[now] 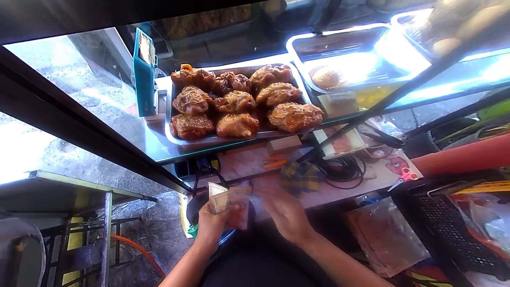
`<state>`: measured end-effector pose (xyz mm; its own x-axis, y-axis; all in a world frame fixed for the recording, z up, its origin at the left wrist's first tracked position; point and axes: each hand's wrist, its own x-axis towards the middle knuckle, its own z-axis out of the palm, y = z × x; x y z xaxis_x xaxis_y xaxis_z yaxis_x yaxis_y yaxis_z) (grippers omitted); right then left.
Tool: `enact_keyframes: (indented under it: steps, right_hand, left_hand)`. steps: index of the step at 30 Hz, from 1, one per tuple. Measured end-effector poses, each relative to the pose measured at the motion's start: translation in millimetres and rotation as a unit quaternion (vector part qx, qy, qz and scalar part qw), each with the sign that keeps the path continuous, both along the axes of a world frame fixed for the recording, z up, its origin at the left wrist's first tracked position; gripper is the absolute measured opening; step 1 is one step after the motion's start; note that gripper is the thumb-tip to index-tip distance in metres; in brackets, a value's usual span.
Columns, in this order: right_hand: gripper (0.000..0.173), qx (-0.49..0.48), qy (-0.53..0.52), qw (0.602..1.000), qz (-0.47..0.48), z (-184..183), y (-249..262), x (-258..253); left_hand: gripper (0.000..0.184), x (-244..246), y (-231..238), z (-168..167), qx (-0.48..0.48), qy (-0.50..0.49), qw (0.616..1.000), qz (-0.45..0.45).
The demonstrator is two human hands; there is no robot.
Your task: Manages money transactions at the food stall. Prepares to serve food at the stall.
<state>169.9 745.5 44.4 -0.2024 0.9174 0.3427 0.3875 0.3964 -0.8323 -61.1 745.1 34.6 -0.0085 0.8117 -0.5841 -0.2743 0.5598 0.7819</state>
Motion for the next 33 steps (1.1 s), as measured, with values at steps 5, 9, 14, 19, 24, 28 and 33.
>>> enact_keyframes:
  steps: [5,9,14,19,24,28,33]
  right_hand:
    - [0.019,-0.057,0.033,0.998,-0.014,11,4,4]
    - [0.017,-0.057,-0.021,0.998,-0.007,8,6,6]
    - [0.014,-0.036,0.057,0.998,0.006,8,3,-6]
    - [0.016,-0.121,0.094,0.983,-0.105,-9,7,-21]
    - [0.045,-0.279,0.149,0.941,-0.124,-24,5,-37]
    - [0.024,-0.286,0.165,0.933,-0.145,-31,6,-44]
    - [0.018,-0.275,0.161,0.939,-0.128,-31,12,-41]
  left_hand:
    - [0.048,1,2,6,-0.022,-0.017,1.000,0.005]
    - [0.049,3,2,3,-0.017,-0.014,1.000,0.009]
    - [0.043,6,0,-3,-0.027,-0.016,0.999,0.014]
    - [0.050,10,1,-8,-0.043,-0.041,0.998,0.023]
    - [0.040,16,1,-7,-0.051,-0.050,0.997,0.039]
    - [0.036,15,-1,-14,0.001,-0.068,0.997,0.047]
    - [0.030,10,-2,-17,0.026,-0.095,0.993,0.066]
